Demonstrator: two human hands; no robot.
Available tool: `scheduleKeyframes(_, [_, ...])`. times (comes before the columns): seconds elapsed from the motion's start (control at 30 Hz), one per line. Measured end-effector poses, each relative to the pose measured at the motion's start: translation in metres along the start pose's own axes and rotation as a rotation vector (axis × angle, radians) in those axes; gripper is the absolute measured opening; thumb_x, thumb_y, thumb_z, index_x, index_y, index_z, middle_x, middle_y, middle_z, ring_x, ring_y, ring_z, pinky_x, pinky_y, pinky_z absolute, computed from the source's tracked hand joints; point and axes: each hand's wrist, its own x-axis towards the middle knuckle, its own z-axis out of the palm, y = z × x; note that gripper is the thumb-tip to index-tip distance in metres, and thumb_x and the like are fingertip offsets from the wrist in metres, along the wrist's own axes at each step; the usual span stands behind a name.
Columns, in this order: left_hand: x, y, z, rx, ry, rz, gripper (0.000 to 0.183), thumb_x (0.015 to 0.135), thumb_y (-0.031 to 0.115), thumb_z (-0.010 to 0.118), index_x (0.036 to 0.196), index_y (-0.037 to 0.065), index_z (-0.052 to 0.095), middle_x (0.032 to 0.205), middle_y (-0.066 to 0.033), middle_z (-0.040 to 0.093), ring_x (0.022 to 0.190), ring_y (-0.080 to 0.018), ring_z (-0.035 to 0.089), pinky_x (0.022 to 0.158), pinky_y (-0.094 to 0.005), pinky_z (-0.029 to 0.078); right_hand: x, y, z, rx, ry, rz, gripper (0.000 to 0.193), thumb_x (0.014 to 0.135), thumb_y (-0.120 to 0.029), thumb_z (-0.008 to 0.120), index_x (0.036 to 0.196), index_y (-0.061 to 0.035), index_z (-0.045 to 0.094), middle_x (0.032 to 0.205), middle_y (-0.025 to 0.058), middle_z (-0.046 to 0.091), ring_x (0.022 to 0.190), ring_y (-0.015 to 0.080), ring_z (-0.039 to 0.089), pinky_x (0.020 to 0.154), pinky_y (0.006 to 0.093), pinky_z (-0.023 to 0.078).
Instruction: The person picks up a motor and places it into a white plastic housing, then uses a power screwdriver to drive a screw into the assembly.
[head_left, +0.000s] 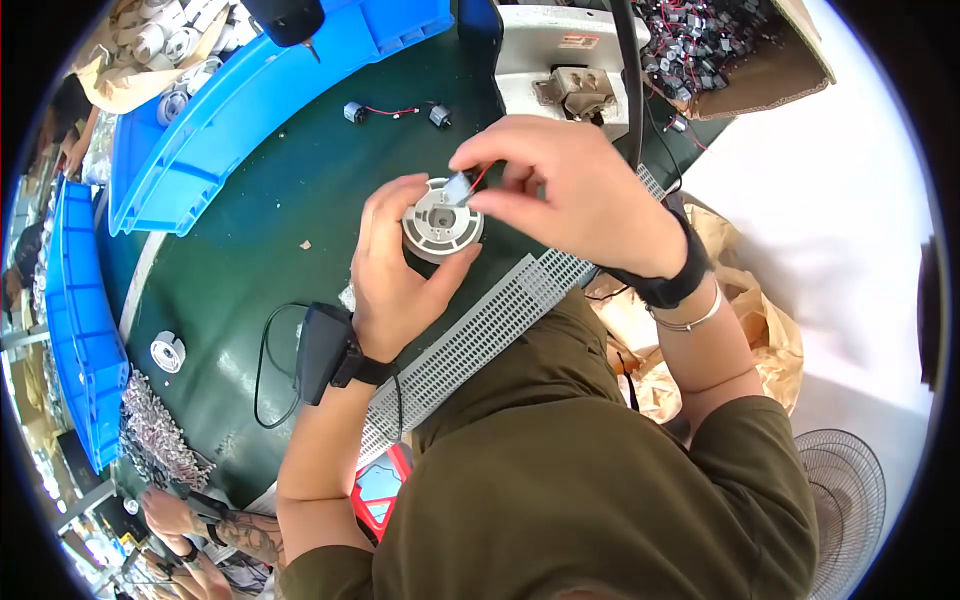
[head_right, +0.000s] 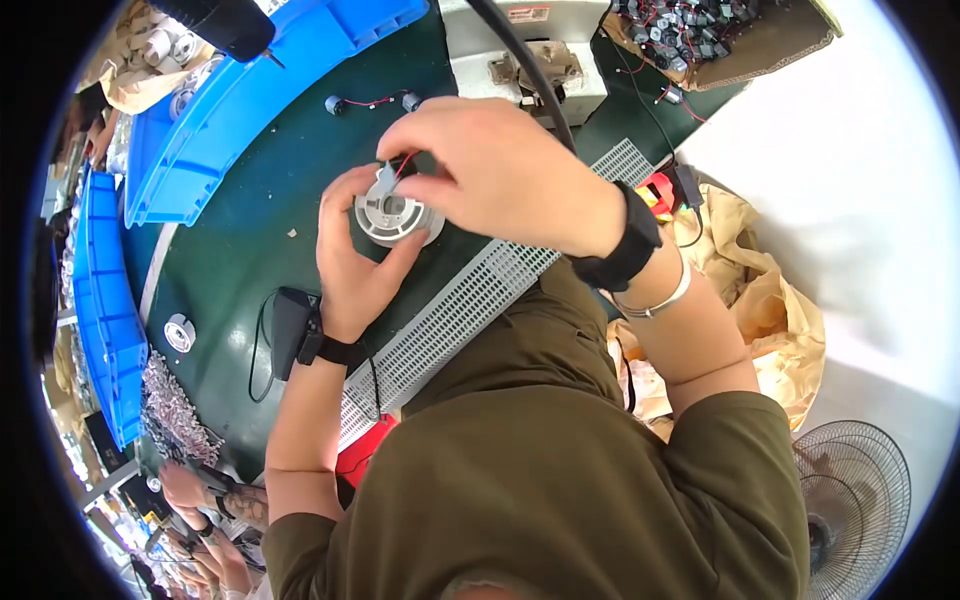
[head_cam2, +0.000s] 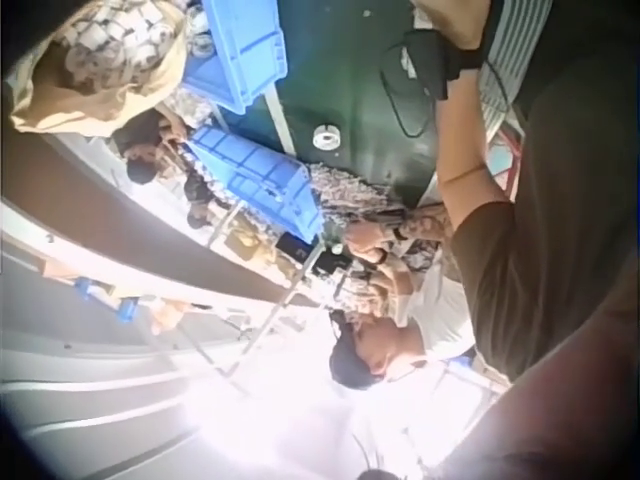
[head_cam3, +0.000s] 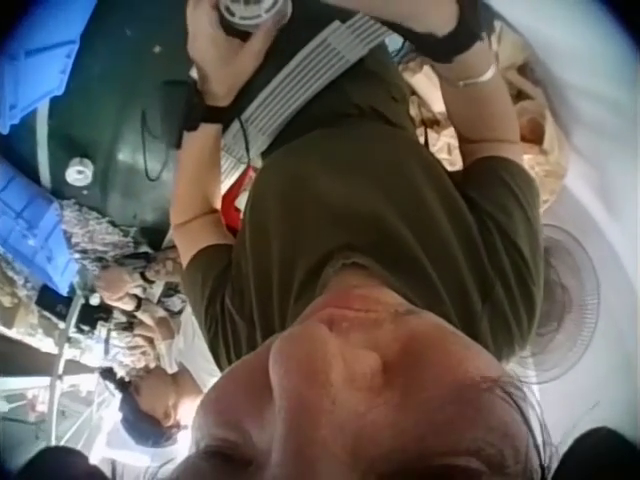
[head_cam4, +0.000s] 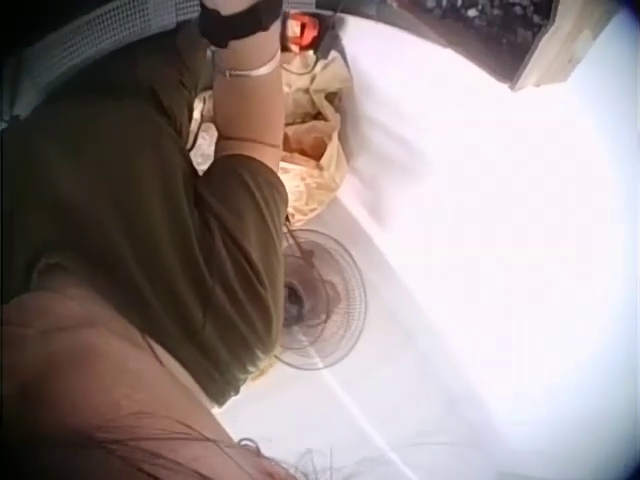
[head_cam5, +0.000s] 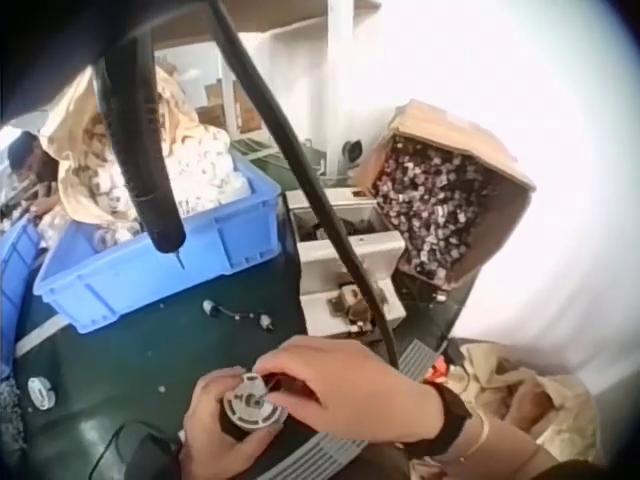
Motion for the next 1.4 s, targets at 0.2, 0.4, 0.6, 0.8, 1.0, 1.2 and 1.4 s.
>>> scheduleKeyframes(0.2, [0.012, 0.01, -0.01, 0.105, 0.003, -0.004, 0.085, 0.052, 0.018, 0.088, 0.123, 0.001, 0.046, 0.118, -0.0181, 0.049, 0.105, -0.0339, 0.053, 0.087, -0.0401, 0.046, 0.002, 0.006, 0.007, -0.246, -0.058, -0.114, 0.025, 0.071, -0.009, 0.07, 0.094, -0.0069, 0.061, 0.091, 0.0057, 0.063, 0.079, 0.0262, 0.061, 0.066, 0.0332, 0.049])
scheduleKeyframes(0.4, [0.012, 0.005, -0.018, 0.088, -0.112, 0.011, 0.077, 0.057, 0.017, 0.085, 0.122, 0.001, 0.047, 0.115, -0.0158, 0.052, 0.105, -0.0327, 0.053, 0.085, -0.0391, 0.046, 0.006, 0.001, 0.003, -0.346, -0.129, -0.093, 0.024, 0.071, -0.009, 0.071, 0.093, -0.007, 0.061, 0.09, 0.0053, 0.063, 0.081, 0.0257, 0.06, 0.068, 0.0333, 0.049])
scheduleKeyframes(0.6, [0.011, -0.003, -0.017, -0.087, -0.198, -0.11, 0.08, 0.062, 0.016, 0.081, 0.13, 0.002, 0.041, 0.131, -0.0203, 0.043, 0.118, -0.0366, 0.047, 0.096, -0.0398, 0.041, 0.002, -0.001, 0.006, -0.316, -0.025, -0.079, 0.025, 0.071, -0.011, 0.072, 0.093, -0.0082, 0.061, 0.087, 0.0048, 0.062, 0.079, 0.0253, 0.06, 0.065, 0.0324, 0.048])
scheduleKeyframes(0.8, [0.009, -0.001, -0.012, -0.158, -0.063, -0.046, 0.064, 0.06, 0.011, 0.082, 0.114, 0.002, 0.049, 0.106, -0.0156, 0.055, 0.095, -0.0317, 0.057, 0.079, -0.0382, 0.048, 0.002, -0.004, 0.016, -0.324, -0.065, -0.061, 0.022, 0.07, -0.014, 0.072, 0.087, -0.0103, 0.059, 0.08, 0.0041, 0.06, 0.075, 0.0244, 0.058, 0.064, 0.0331, 0.047])
scheduleKeyframes(1.0, [0.011, 0.001, 0.001, 0.088, 0.071, 0.059, 0.061, 0.059, 0.011, 0.082, 0.11, 0.001, 0.051, 0.102, -0.0154, 0.055, 0.09, -0.0329, 0.057, 0.073, -0.0381, 0.049, 0.005, -0.001, 0.027, -0.411, -0.143, -0.076, 0.021, 0.069, -0.015, 0.071, 0.085, -0.0099, 0.058, 0.079, 0.0046, 0.056, 0.078, 0.0253, 0.057, 0.067, 0.0344, 0.047])
scheduleKeyframes(1.2, [0.005, 0.002, -0.016, 0.059, 0.025, 0.08, 0.072, 0.055, 0.024, 0.087, 0.113, -0.001, 0.051, 0.111, -0.0197, 0.055, 0.098, -0.0377, 0.056, 0.084, -0.0428, 0.048, 0.019, 0.001, 0.011, -0.241, 0.074, -0.274, 0.026, 0.075, -0.016, 0.07, 0.099, -0.0098, 0.064, 0.102, 0.0034, 0.058, 0.098, 0.0228, 0.056, 0.074, 0.0299, 0.046])
scheduleKeyframes(1.4, [-0.001, -0.004, -0.022, 0.387, -0.04, 0.3, 0.041, 0.066, 0.022, 0.079, 0.103, 0.014, 0.066, 0.117, -0.0171, 0.056, 0.097, -0.033, 0.059, 0.083, -0.0417, 0.05, 0.133, -0.068, -0.003, 0.286, 0.591, -0.133, 0.053, 0.079, -0.024, 0.074, 0.115, 0.0063, 0.05, 0.093, 0.013, 0.061, 0.078, 0.0174, 0.061, 0.067, 0.0279, 0.05])
